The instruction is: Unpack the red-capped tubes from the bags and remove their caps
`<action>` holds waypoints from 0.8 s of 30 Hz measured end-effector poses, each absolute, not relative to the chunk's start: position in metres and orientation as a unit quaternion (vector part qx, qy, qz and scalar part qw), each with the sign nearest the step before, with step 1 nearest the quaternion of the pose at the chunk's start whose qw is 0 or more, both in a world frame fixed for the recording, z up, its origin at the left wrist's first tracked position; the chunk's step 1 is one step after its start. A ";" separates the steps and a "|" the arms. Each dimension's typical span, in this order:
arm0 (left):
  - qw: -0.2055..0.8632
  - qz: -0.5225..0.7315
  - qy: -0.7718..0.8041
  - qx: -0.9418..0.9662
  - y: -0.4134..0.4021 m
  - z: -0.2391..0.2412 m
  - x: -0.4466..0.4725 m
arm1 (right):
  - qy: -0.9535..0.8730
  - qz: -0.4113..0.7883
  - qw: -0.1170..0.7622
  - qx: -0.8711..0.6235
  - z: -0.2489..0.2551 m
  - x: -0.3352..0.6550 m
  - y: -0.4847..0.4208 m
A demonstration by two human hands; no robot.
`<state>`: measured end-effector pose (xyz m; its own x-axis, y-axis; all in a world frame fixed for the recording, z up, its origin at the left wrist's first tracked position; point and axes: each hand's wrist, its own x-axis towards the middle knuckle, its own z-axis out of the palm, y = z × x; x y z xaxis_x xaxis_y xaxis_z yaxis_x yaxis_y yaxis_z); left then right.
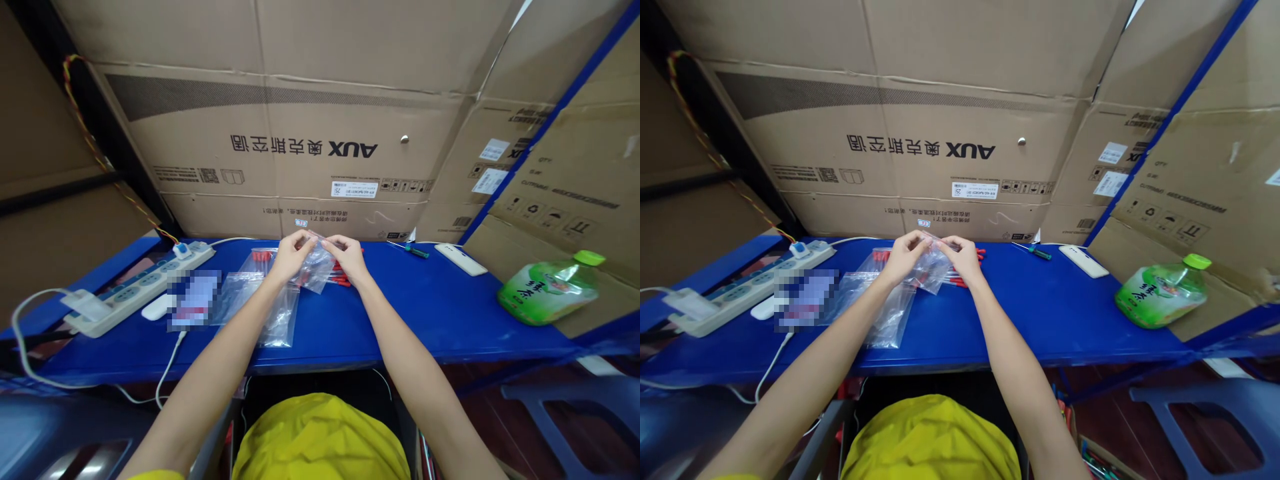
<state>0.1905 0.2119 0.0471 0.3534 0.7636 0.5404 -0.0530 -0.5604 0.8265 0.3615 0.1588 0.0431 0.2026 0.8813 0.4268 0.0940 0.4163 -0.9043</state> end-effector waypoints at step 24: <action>0.403 0.543 0.275 0.683 0.208 0.057 0.186 | -0.526 0.311 0.650 -0.452 0.043 0.359 0.159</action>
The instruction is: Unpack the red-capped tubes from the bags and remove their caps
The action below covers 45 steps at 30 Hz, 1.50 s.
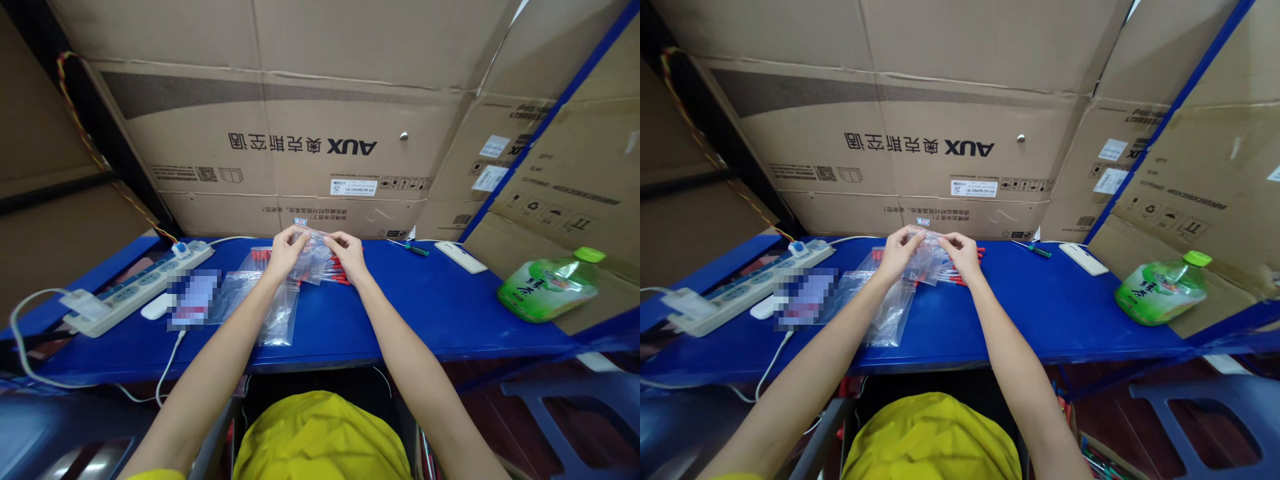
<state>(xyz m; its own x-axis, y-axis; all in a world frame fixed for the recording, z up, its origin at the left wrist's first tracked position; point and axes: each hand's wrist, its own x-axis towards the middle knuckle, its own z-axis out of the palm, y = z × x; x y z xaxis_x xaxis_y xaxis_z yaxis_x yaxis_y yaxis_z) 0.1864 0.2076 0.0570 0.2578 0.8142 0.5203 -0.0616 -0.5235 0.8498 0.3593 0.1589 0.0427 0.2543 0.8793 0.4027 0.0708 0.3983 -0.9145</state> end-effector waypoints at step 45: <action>0.364 0.529 0.279 0.714 0.208 0.058 0.185 | -0.530 0.327 0.641 -0.449 0.038 0.350 0.161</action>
<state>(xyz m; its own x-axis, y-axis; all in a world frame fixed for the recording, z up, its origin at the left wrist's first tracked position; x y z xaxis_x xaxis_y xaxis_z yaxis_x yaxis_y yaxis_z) 0.1849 0.2083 0.0584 0.2848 0.7832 0.5527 0.0139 -0.5799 0.8146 0.3503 0.1612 0.0379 0.2237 0.8953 0.3853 0.0568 0.3826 -0.9221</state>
